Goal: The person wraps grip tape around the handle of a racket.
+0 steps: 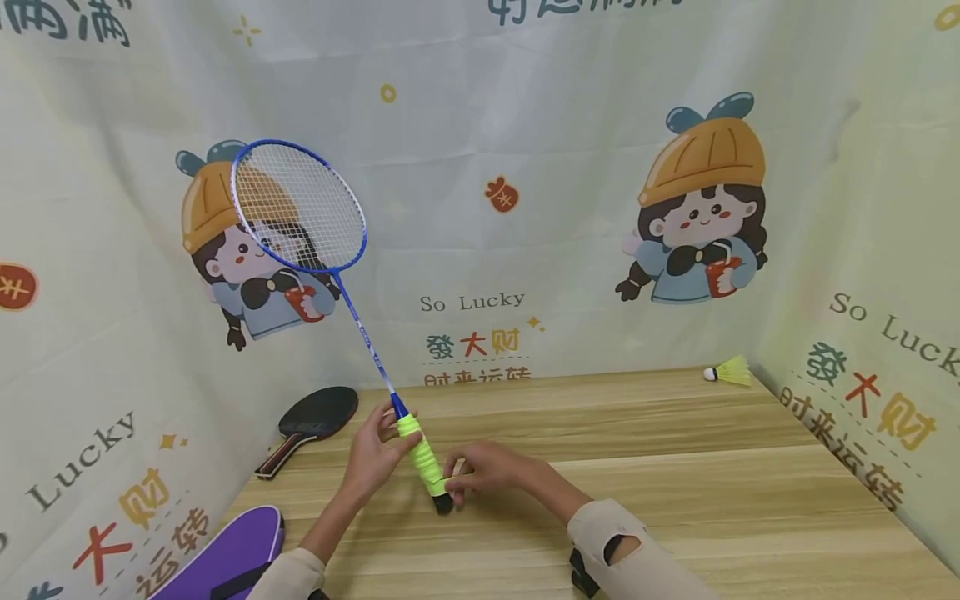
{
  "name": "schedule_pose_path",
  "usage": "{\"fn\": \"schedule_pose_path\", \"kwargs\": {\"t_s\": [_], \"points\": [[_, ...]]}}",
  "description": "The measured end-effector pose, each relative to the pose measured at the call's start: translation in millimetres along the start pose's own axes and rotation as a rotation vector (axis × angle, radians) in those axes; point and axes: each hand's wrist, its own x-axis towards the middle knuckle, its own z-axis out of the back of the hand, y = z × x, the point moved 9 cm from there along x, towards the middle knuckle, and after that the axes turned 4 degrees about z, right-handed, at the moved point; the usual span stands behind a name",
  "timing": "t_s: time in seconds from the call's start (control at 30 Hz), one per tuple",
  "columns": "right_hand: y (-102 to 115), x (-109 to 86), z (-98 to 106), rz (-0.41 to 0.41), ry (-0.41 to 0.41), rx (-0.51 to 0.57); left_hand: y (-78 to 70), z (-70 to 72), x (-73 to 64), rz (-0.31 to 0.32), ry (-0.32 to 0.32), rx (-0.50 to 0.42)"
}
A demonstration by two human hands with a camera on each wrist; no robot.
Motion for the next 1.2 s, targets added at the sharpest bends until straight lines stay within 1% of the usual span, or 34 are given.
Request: {"fn": "schedule_pose_path", "kwargs": {"t_s": [0.13,0.27,0.4,0.5,0.57,0.73,0.83,0.93,1.07,1.2], "points": [[1.2,-0.1,0.3,0.023,0.013,-0.024,3.8,2.2,0.8,0.023,0.033,-0.033],[3.5,1.3,-0.2,0.051,0.023,-0.072,8.2,0.4,-0.2,0.078,0.078,-0.085],[7.6,3.3,-2.4,0.081,0.039,-0.106,10.3,-1.1,-1.1,0.107,0.101,-0.111],[10.5,4.4,-4.1,0.1,0.042,-0.133,10.0,-1.1,-1.2,0.102,0.106,-0.107],[11.3,5.0,-4.7,0.103,0.038,-0.149,9.2,-0.2,-1.2,0.095,0.098,-0.089],[8.6,6.4,-6.6,0.071,0.039,-0.15,8.3,4.4,-1.9,0.078,0.062,-0.037],[7.8,7.0,-7.6,0.053,0.046,-0.142,8.0,5.1,-3.0,0.081,0.059,-0.051],[8.2,7.5,-8.6,0.047,0.049,-0.168,7.2,5.8,-4.0,0.081,0.05,-0.062],[9.2,8.2,-9.7,0.034,0.041,-0.196,6.6,5.4,-5.7,0.068,0.039,-0.03],[9.7,9.1,-11.4,0.028,0.036,-0.181,5.5,2.7,-6.9,0.049,0.045,0.0]]}}
